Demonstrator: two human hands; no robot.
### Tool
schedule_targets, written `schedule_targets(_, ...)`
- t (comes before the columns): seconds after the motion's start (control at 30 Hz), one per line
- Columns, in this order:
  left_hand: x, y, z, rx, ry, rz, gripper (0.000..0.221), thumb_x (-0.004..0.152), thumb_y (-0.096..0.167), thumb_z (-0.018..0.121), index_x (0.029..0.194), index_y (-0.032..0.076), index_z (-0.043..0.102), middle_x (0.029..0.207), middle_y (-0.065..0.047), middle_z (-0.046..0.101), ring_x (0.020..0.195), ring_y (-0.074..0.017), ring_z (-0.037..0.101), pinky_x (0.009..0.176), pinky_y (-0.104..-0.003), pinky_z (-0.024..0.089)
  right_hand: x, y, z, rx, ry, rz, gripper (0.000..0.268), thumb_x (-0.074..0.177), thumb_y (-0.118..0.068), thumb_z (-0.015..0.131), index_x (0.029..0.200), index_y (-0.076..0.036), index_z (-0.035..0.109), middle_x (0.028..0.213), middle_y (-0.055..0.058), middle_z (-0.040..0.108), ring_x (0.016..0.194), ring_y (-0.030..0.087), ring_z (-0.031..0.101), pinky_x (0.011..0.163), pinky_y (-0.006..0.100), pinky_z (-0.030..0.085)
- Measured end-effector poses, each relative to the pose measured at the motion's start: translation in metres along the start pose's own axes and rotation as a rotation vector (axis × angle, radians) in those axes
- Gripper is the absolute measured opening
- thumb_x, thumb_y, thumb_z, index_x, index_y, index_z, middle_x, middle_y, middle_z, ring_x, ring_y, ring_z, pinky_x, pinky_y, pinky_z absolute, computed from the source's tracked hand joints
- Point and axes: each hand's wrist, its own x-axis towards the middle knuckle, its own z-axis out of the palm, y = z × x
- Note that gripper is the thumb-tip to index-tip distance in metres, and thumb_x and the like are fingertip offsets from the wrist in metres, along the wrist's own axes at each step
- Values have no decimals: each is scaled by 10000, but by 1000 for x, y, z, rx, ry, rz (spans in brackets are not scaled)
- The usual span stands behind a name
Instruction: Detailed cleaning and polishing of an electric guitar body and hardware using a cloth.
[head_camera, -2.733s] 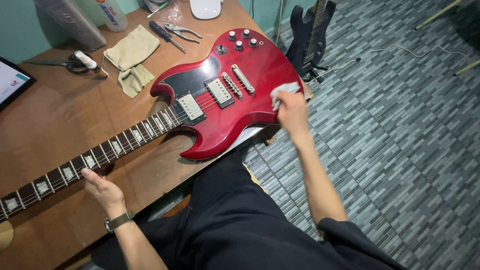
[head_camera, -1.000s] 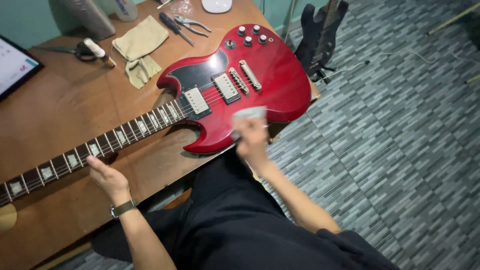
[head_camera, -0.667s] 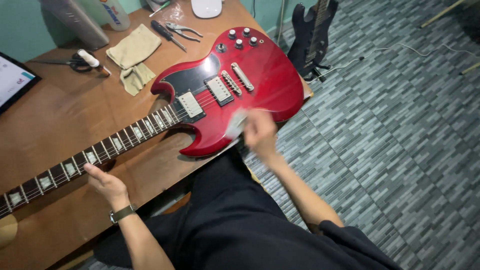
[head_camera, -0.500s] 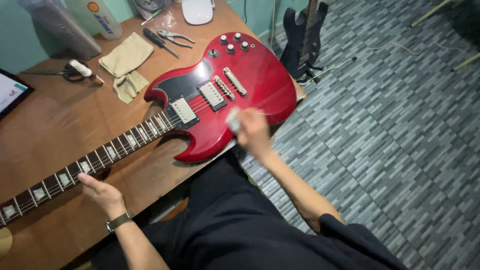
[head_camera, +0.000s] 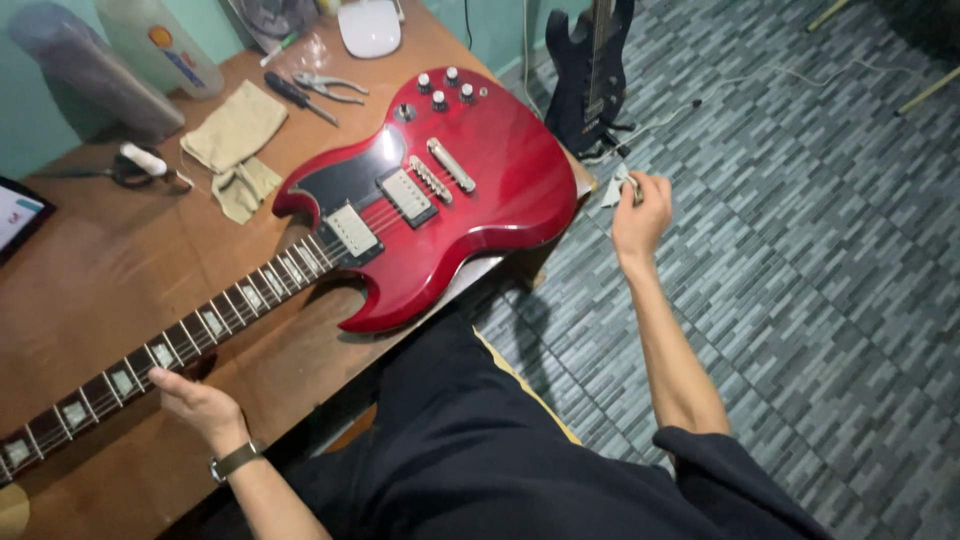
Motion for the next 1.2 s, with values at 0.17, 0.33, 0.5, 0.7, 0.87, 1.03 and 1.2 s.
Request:
schedule_targets(0.17, -3, -13, 0, 61, 35, -125, 554, 1120, 637, 232, 849, 156, 187, 837, 2, 220, 763, -208, 294, 758, -418, 337, -27, -136, -32, 282, -151, -681, 200, 917, 157, 566, 848, -27, 605, 788, 95, 583, 715, 248, 590, 715, 352, 550)
schedule_targets(0.33, -4, -7, -1, 63, 25, -117, 590, 1088, 696, 214, 825, 168, 239, 785, -1, 254, 752, -192, 341, 801, -393, 358, -58, -72, 8, 187, -148, -689, 321, 1026, -22, 541, 1326, 50, 631, 1323, 241, 668, 1261, 439, 632, 1105, 529, 536)
schedule_targets(0.5, -5, 2, -2, 71, 21, -88, 538, 1115, 622, 206, 799, 187, 168, 722, 27, 175, 656, -162, 223, 672, -367, 247, 2, -40, 24, 134, -158, -260, 278, 1029, -141, 626, 1253, -24, 741, 1222, 151, 757, 1192, 390, 503, 970, 466, 460)
schedule_targets(0.7, -4, -2, 2, 33, 24, -74, 540, 1128, 617, 219, 803, 191, 153, 723, 23, 165, 656, -170, 240, 712, -369, 320, 84, -22, 70, 124, -503, -336, 279, 994, -144, 558, 1148, -142, 790, 1138, 8, 788, 953, 227, 757, 755, 366, 518)
schedule_targets(0.87, -11, 15, -7, 43, -2, -77, 522, 1113, 603, 214, 814, 179, 159, 770, 23, 177, 695, -170, 213, 679, -389, 213, 107, 28, 102, 74, -258, -102, 225, 890, -146, 633, 1004, -95, 820, 955, 73, 805, 915, 269, 751, 826, 377, 527)
schedule_targets(1.03, -7, 17, -2, -21, 7, 31, 751, 1111, 631, 237, 1173, -45, 557, 1196, -198, 587, 1115, -340, 568, 985, -448, 441, 59, 2, 72, 339, -361, -43, 216, 958, -120, 657, 1108, -59, 799, 1080, 74, 788, 1006, 150, 730, 890, 287, 547)
schedule_targets(1.2, -6, 5, -1, 10, 5, -50, 525, 1140, 592, 231, 879, 136, 229, 869, -6, 242, 806, -210, 314, 790, -419, 330, -5, -45, 8, 237, -253, -136, 185, 1013, -79, 650, 1117, -19, 790, 1081, 118, 786, 1001, 227, 743, 898, 360, 575)
